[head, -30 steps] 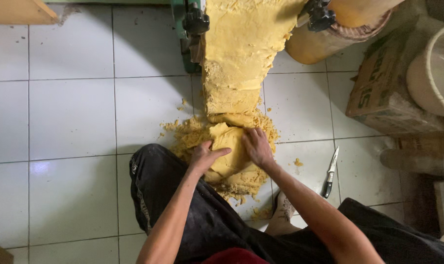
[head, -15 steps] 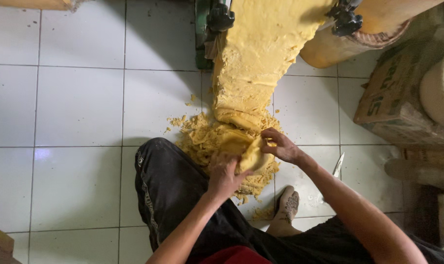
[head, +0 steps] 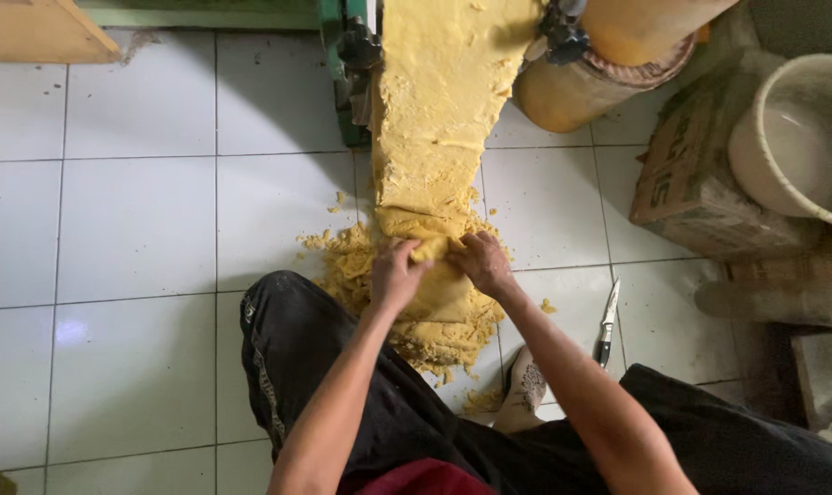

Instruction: The person feeds yellow dough into a mechanical dough sheeter, collects the flattened sheet as it exits, folds it, and repeatedly re-feeds it to further process the dough. The person works by hand, handling the dough directly without additional tools.

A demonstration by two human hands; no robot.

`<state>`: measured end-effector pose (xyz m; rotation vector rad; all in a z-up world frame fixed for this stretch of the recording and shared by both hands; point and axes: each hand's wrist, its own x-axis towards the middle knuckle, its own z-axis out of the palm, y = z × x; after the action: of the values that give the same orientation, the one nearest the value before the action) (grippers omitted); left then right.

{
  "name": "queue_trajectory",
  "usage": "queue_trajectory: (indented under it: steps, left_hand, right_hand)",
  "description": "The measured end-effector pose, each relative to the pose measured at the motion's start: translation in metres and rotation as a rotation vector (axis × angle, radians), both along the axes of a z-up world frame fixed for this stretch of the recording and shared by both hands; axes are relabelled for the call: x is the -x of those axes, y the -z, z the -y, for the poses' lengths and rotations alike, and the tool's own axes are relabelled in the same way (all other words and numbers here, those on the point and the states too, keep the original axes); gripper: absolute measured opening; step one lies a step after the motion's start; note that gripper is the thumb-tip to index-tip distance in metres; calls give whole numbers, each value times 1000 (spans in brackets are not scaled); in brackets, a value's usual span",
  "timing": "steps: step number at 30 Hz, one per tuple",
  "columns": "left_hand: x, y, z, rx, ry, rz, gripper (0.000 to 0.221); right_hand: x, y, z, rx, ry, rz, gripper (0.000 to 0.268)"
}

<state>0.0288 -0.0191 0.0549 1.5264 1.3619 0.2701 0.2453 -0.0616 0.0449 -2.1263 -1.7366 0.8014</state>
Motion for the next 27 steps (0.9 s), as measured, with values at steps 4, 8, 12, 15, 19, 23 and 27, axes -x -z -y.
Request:
queue_trajectory:
  steps: [4,8,12,15,19,23,27]
  left_hand:
    - [21,5,-24,26,-37,307,45]
    - [40,-4,-24,64,134,255,53]
    - [51,-19,-21,23,332,200,86]
    - [64,-19,-20,59,222,229,69]
    - [80,-3,7,-318,117,165,51]
    - [78,25,41,-941,557,-109,36]
    - [68,38,32,-1052,801,-143,32]
  right_hand:
    - [13,5,14,-42,156,-575,37]
    - [30,-25,19,26,13,-420,57]
    - [44,-55,15,68,-52,-232,39]
    - [44,-60,9,257,82,-487,41]
    - [34,-45,-2,161,197,-681,41]
    - [24,-22,-6,152,281,-763,41]
    - [20,-11,-9,103,127,-434,40]
